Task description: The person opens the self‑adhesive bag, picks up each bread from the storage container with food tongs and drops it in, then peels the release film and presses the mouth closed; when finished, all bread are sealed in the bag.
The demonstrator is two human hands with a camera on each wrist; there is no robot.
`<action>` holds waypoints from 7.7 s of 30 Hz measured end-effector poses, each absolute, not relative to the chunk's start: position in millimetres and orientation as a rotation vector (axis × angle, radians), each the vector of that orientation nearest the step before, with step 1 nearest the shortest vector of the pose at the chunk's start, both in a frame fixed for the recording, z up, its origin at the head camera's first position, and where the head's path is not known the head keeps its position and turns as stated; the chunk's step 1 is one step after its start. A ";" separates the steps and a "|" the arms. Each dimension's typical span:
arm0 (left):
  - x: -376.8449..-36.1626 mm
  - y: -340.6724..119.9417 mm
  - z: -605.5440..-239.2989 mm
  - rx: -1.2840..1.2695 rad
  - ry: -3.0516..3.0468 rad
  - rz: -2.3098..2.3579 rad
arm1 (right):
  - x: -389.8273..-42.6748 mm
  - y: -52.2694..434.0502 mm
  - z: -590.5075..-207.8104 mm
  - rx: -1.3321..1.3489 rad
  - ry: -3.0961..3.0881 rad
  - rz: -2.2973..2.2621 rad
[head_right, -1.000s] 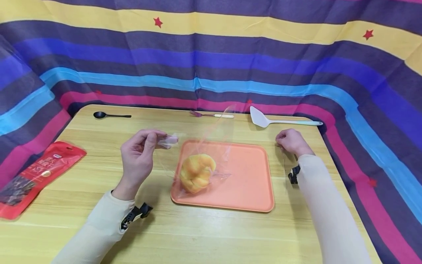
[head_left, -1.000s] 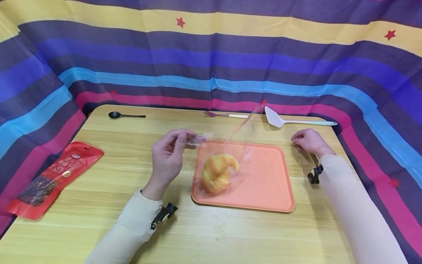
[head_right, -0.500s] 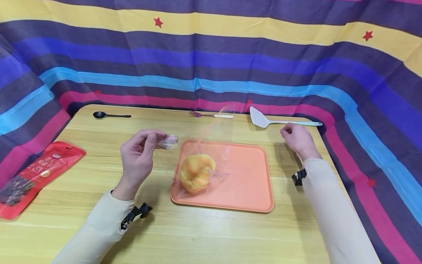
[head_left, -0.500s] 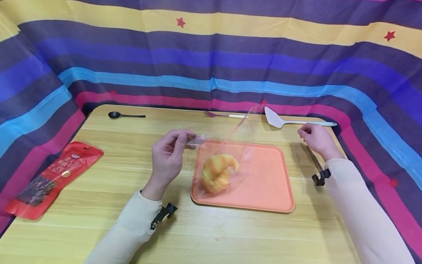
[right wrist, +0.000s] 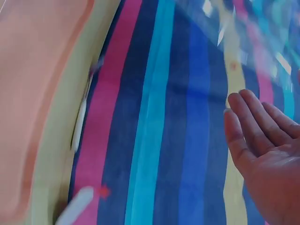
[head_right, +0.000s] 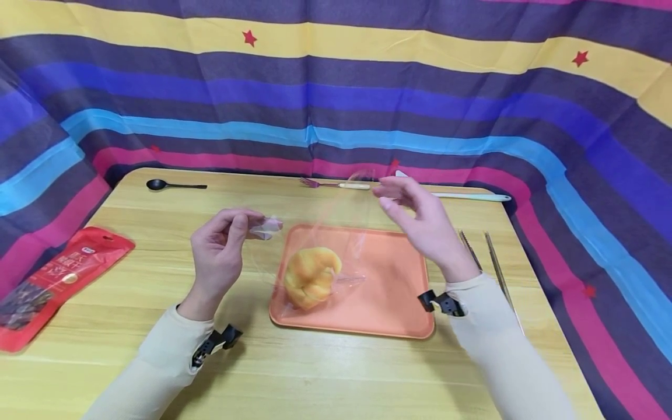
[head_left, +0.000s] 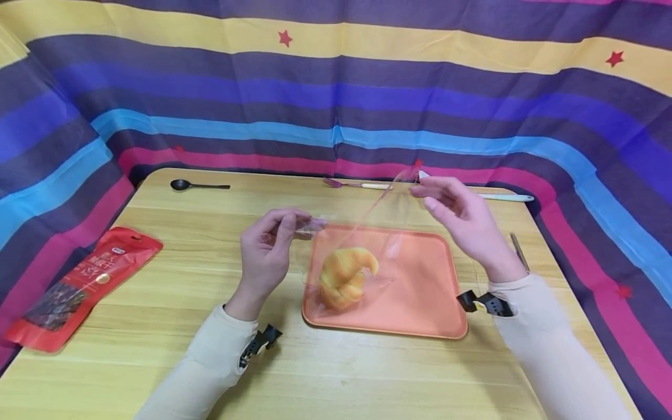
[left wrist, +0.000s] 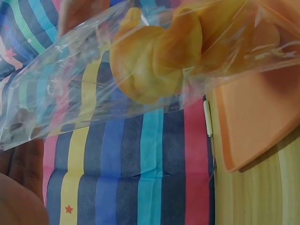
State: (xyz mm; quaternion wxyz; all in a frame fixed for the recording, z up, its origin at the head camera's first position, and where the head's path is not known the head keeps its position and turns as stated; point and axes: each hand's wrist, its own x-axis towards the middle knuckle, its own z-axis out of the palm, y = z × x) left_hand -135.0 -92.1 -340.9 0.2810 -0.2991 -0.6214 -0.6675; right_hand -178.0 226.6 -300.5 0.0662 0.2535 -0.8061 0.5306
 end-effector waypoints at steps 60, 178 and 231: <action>-132.4 -107.2 -339.8 -0.800 -1.781 -1.927 | -135.6 199.7 -313.5 0.918 -1.727 1.942; -124.8 -109.2 -328.6 -0.905 -1.773 -1.665 | -137.1 145.1 -260.4 1.226 -2.193 0.446; -127.6 -112.4 -334.7 -0.784 -1.778 -1.785 | -140.1 218.5 -283.7 1.024 -2.190 0.862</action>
